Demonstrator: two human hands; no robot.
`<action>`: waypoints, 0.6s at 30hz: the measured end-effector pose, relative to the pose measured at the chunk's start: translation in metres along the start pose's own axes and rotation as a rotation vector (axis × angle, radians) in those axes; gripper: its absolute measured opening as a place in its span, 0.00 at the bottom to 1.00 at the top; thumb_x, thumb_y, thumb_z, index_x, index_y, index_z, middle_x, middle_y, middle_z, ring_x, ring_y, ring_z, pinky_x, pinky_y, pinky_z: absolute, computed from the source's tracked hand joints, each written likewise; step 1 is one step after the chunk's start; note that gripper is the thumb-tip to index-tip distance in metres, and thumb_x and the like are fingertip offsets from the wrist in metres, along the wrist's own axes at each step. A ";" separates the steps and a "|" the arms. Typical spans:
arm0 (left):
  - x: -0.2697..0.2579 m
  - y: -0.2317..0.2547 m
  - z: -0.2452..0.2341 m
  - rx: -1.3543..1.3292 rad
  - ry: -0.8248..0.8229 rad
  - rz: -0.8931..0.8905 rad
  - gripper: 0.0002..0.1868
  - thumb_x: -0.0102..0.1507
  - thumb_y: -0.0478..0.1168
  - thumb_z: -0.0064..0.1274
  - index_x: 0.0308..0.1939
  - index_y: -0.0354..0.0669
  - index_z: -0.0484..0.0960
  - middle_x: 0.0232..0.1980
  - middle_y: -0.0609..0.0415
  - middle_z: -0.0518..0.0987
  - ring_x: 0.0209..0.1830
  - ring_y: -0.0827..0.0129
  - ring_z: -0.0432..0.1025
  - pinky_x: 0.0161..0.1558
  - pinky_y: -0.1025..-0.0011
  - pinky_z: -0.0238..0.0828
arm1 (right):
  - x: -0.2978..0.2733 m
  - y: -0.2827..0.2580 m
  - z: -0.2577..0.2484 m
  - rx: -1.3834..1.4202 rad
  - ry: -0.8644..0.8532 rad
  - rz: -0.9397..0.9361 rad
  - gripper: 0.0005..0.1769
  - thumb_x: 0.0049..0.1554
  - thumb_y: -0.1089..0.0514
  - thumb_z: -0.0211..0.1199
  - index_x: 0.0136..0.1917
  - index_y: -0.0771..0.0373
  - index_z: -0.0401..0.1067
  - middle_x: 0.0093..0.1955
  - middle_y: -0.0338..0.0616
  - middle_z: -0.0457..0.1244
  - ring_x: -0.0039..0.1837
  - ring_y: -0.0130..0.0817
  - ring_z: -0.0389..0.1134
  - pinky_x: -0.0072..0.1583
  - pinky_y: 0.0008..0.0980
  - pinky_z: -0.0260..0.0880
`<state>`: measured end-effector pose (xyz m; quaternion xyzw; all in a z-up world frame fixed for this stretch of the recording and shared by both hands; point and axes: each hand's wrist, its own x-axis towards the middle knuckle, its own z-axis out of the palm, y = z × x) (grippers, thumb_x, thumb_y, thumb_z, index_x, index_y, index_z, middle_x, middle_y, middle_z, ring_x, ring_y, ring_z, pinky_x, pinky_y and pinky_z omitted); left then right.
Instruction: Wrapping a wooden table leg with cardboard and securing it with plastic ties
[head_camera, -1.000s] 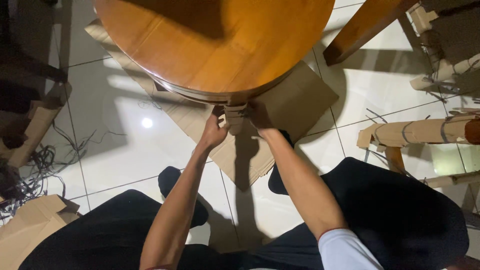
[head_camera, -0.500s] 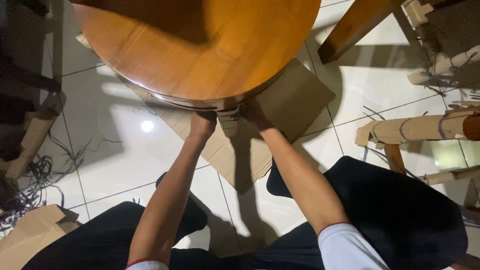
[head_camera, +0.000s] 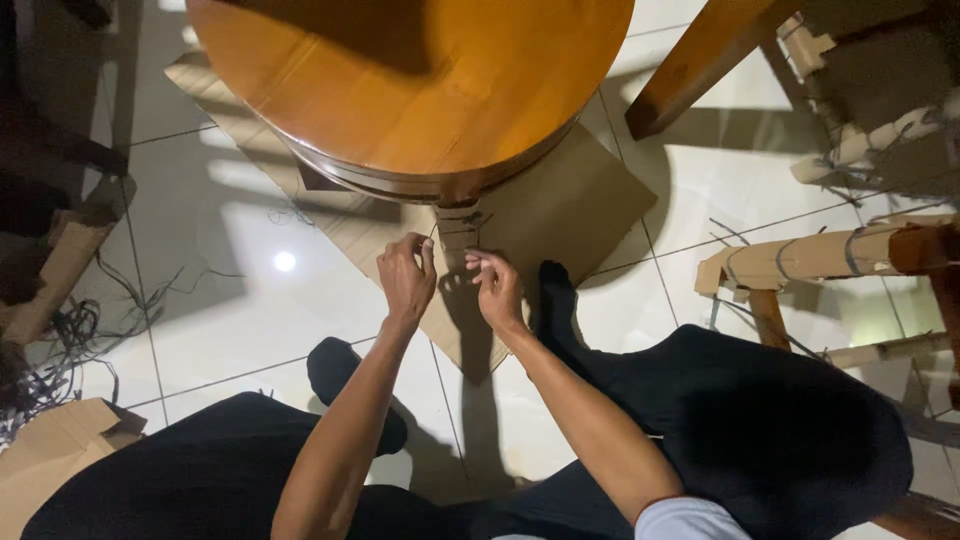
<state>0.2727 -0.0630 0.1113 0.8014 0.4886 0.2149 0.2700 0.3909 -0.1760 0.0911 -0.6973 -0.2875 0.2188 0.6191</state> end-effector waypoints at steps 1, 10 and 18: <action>-0.005 0.007 -0.004 -0.012 0.009 -0.010 0.10 0.72 0.48 0.46 0.41 0.53 0.79 0.33 0.58 0.82 0.47 0.60 0.76 0.55 0.58 0.68 | -0.001 -0.008 -0.003 -0.020 -0.042 -0.041 0.18 0.64 0.70 0.46 0.50 0.66 0.79 0.44 0.52 0.72 0.40 0.35 0.70 0.44 0.31 0.71; -0.031 0.005 0.001 0.041 0.053 0.011 0.10 0.72 0.50 0.45 0.43 0.56 0.80 0.33 0.60 0.82 0.48 0.62 0.76 0.56 0.59 0.67 | -0.001 -0.026 -0.024 -0.412 -0.059 -0.198 0.12 0.62 0.69 0.57 0.50 0.61 0.80 0.42 0.51 0.71 0.45 0.48 0.72 0.45 0.45 0.75; -0.036 0.006 -0.004 0.073 -0.015 0.028 0.05 0.71 0.46 0.46 0.44 0.58 0.78 0.32 0.63 0.81 0.45 0.63 0.77 0.52 0.61 0.71 | 0.000 -0.030 -0.023 -0.499 -0.141 -0.417 0.20 0.62 0.66 0.59 0.63 0.47 0.79 0.48 0.44 0.68 0.51 0.46 0.71 0.50 0.41 0.76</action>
